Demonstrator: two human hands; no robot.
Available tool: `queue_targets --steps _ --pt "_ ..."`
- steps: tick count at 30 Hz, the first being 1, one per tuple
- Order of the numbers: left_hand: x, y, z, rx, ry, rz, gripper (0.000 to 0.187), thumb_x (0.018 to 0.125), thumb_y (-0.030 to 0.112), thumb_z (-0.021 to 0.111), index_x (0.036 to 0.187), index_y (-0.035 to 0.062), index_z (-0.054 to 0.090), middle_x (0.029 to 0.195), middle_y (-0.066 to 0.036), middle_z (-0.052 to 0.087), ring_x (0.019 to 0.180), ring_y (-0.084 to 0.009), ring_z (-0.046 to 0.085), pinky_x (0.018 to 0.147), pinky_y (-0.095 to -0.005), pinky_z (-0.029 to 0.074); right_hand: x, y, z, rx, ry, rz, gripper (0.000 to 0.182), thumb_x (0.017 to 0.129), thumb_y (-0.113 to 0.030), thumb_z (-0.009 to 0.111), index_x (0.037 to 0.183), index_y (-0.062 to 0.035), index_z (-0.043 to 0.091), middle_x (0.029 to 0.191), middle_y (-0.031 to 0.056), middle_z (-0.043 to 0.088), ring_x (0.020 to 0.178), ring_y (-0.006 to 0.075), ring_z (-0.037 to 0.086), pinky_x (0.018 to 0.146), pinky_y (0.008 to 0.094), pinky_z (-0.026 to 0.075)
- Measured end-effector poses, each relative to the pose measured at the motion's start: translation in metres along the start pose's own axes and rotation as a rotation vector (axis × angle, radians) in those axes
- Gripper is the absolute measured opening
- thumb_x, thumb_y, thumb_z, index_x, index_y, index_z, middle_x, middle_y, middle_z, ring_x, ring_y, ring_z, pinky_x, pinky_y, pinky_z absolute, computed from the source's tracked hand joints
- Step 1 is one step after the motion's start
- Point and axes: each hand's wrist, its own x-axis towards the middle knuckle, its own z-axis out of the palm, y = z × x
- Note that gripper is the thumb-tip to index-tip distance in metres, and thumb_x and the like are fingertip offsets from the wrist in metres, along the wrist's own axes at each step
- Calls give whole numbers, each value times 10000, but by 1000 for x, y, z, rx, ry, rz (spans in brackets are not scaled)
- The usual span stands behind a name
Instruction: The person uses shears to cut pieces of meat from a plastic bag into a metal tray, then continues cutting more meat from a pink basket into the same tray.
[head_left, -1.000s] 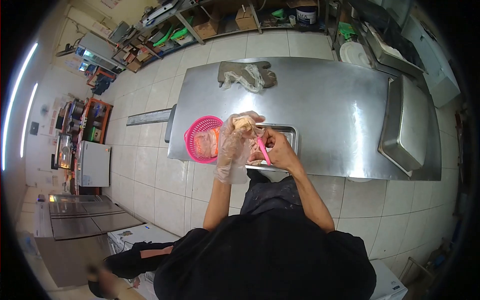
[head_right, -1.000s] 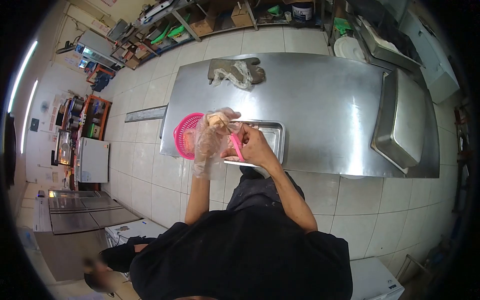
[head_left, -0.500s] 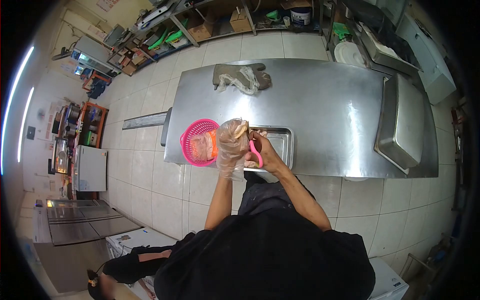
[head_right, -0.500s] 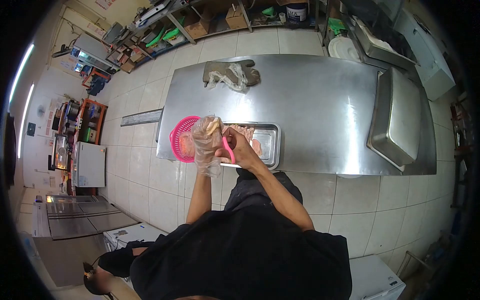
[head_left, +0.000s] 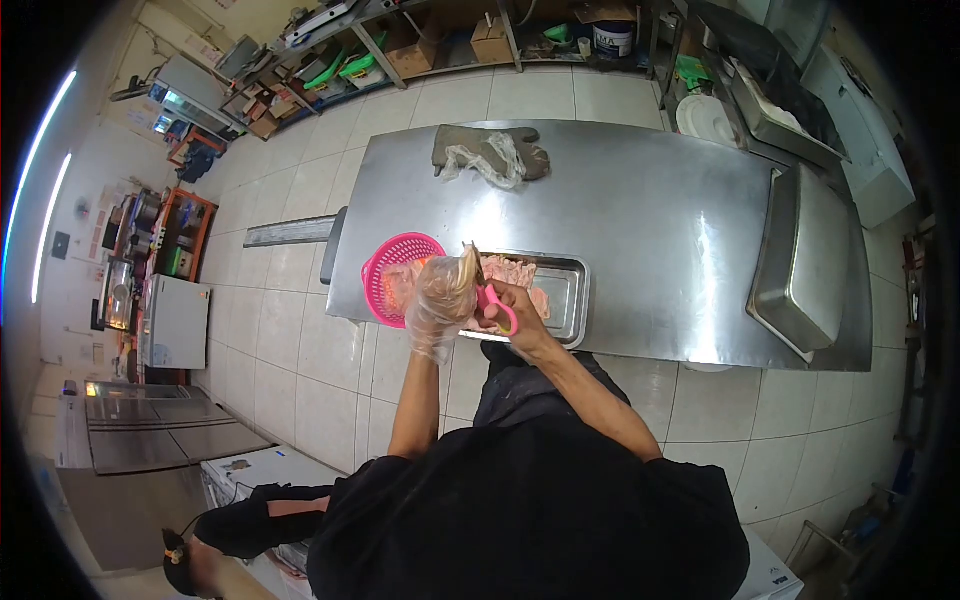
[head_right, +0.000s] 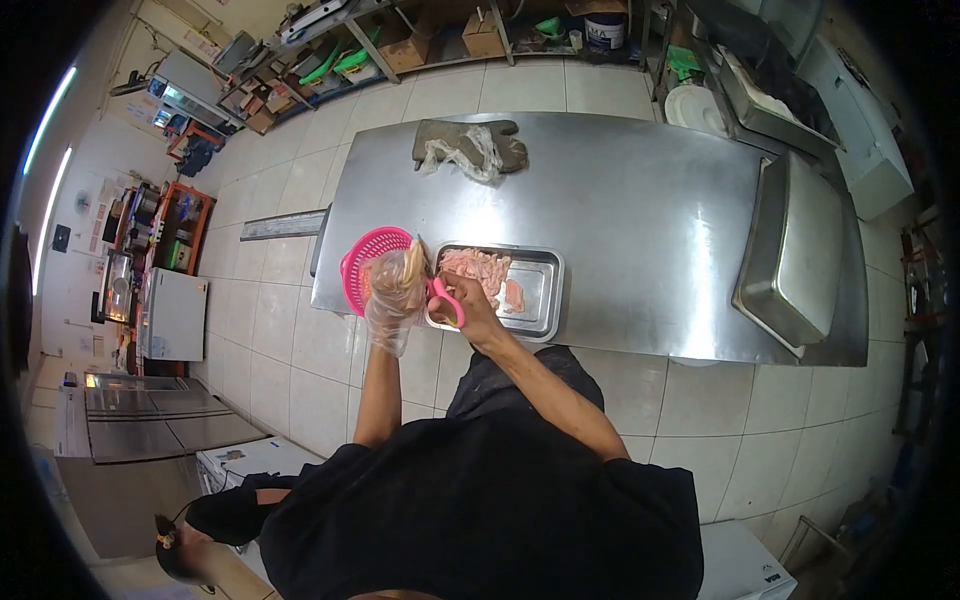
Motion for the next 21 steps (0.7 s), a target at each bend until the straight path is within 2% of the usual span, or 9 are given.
queue_targets --steps 6,9,12,13,16,18,21 --pt "13 3 -13 -91 -143 -58 474 707 122 571 1160 -8 518 870 -89 563 814 -261 564 760 -391 440 1 -5 11 155 24 12 246 795 -219 709 854 -52 538 735 -20 560 630 40 520 562 174 409" --pt "26 11 -28 275 -139 143 465 721 147 566 1156 -12 516 837 -90 566 796 -254 563 736 -370 441 0 -3 7 136 74 0 255 781 -208 726 845 -53 534 741 -11 573 633 47 536 572 177 428" --pt "36 9 -34 176 -80 97 476 705 181 584 1134 -15 523 726 -52 548 676 -185 559 665 -310 443 -4 -7 0 72 84 56 253 769 -171 733 865 -55 530 751 -8 584 654 55 556 588 182 452" --pt "37 10 -32 125 -81 57 392 696 196 606 1049 28 570 694 -46 539 644 -191 552 644 -324 442 -5 -10 3 70 101 54 247 767 -149 732 871 -57 527 752 -8 585 660 57 561 592 183 457" --pt "26 5 -16 -55 -200 -53 363 754 215 569 1053 12 533 747 -77 552 731 -247 559 697 -359 430 -2 -16 12 125 134 31 212 768 -77 715 842 -65 516 760 14 601 692 74 584 635 193 479" --pt "25 4 -13 -54 -189 -41 320 747 216 588 1004 29 546 741 -75 554 723 -247 559 693 -361 430 3 -19 12 192 155 31 209 766 -62 714 825 -62 513 771 29 613 711 82 591 654 198 482" --pt "35 10 -26 -116 -90 -17 246 757 224 602 928 52 561 734 -73 557 698 -254 555 679 -365 430 -2 -20 4 85 101 -4 193 780 -74 704 843 -49 523 812 42 623 736 90 595 682 210 488"
